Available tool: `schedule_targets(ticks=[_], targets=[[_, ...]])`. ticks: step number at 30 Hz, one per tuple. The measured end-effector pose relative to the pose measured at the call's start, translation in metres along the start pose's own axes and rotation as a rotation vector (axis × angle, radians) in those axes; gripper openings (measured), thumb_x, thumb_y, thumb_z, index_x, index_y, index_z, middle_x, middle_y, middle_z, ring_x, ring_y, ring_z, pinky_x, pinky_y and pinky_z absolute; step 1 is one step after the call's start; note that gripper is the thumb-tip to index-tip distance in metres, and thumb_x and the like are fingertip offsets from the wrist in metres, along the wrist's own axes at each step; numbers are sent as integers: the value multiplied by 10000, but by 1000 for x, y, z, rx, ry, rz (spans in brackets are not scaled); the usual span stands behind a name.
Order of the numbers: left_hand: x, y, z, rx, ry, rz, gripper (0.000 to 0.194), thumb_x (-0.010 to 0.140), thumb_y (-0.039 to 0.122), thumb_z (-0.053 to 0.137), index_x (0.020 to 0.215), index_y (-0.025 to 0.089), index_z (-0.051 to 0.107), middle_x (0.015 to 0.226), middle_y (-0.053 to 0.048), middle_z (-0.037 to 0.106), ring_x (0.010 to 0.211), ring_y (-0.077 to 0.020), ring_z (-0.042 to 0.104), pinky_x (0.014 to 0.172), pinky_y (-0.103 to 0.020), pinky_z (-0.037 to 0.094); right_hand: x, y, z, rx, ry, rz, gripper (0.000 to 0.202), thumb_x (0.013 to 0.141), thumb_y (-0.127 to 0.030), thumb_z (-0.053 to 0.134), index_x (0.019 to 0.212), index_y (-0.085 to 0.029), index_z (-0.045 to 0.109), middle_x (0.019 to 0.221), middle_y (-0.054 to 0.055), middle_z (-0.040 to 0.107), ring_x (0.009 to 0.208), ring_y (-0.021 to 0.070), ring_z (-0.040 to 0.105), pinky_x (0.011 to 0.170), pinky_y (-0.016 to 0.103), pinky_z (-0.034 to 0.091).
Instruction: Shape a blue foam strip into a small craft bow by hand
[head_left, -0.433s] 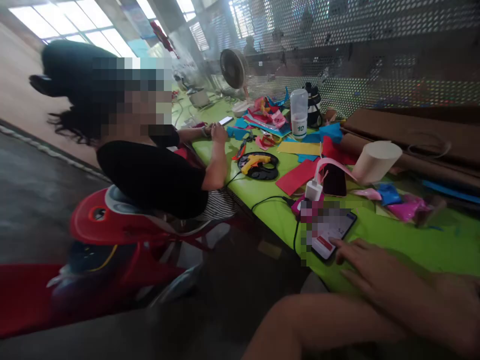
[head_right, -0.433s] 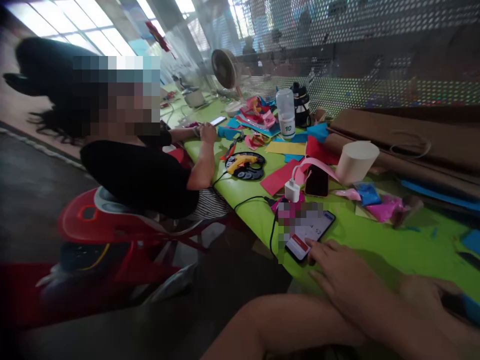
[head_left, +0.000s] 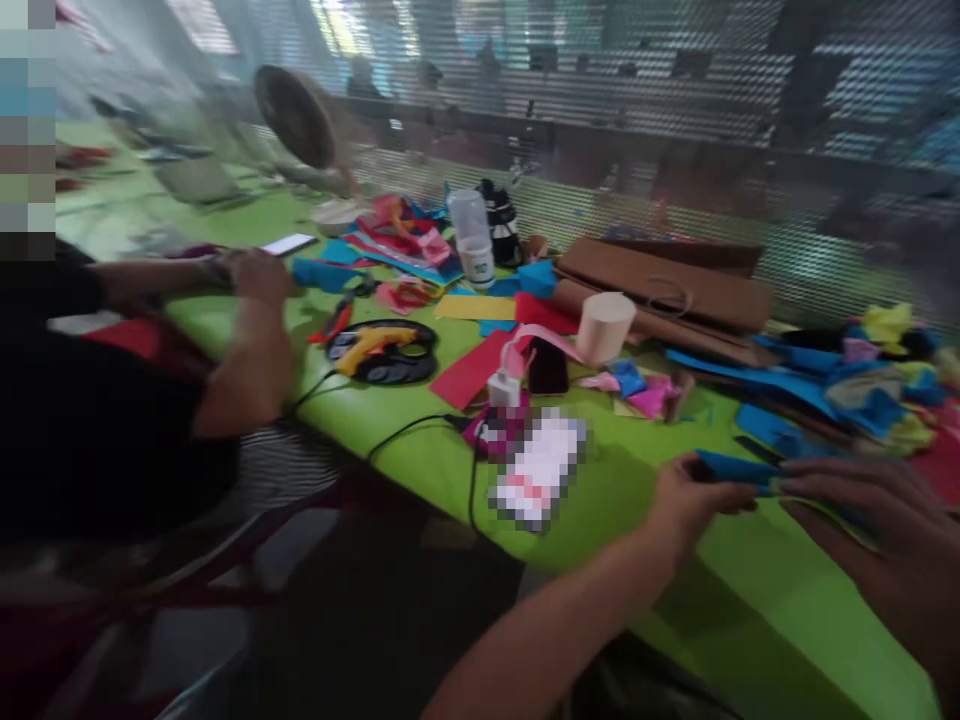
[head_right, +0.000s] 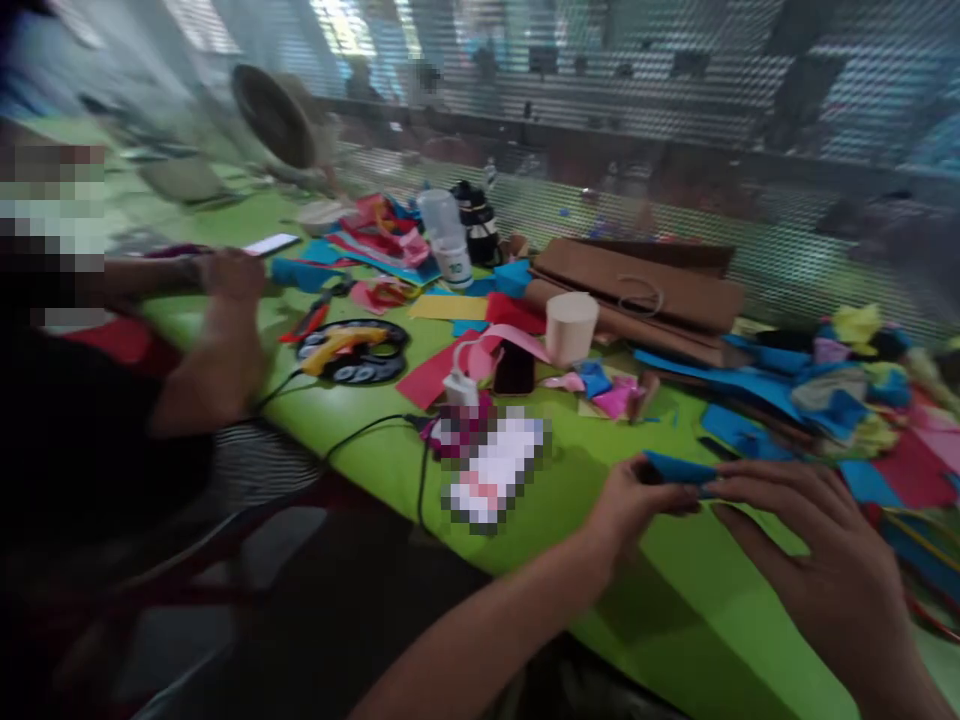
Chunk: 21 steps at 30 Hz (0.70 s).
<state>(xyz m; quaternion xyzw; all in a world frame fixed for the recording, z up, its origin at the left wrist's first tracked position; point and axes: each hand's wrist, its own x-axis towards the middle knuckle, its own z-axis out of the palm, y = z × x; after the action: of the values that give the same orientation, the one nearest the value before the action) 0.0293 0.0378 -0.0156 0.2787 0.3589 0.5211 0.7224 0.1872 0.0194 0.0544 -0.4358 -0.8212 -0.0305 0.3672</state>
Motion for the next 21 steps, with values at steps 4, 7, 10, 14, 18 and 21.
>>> schedule_targets(ticks=[4,7,10,14,18,21], targets=[[-3,7,0,-147,45,-95,515,433,338,966,848,92,785,821,-104,756,645,-175,676,713,-319,550,-19,27,-8,5,-35,-11,184,907,-267,711,1071,-347,725,1114,53,691,999,264,661,886,457,496],[-7,11,2,-129,45,-108,513,434,315,965,864,98,788,831,-92,759,656,-162,673,727,-315,555,-25,35,1,5,-45,-32,210,889,-225,731,1069,-331,743,1139,59,670,1027,265,644,896,448,469],[-8,9,4,-97,46,-111,519,449,332,965,878,98,788,817,-86,755,640,-150,664,706,-301,550,-28,41,10,-17,-45,-78,215,883,-213,735,1058,-334,767,1118,53,685,1007,254,634,880,422,459],[-8,5,7,-71,24,-123,524,470,339,970,898,97,787,829,-91,756,651,-147,661,673,-281,540,-35,48,14,-38,-48,-110,233,891,-205,725,1074,-340,775,1064,55,700,1002,254,613,858,404,461],[-10,3,8,-69,12,-150,495,470,312,971,882,106,789,840,-84,758,684,-154,666,670,-270,537,-40,50,15,-19,-30,-112,219,879,-186,742,1051,-317,774,999,50,705,964,246,613,863,408,459],[-12,3,7,-62,1,-169,477,499,319,956,894,106,797,859,-90,766,689,-160,676,685,-275,538,-42,49,15,-15,-22,-97,184,889,-203,735,1037,-306,770,962,43,708,939,245,617,856,409,459]])
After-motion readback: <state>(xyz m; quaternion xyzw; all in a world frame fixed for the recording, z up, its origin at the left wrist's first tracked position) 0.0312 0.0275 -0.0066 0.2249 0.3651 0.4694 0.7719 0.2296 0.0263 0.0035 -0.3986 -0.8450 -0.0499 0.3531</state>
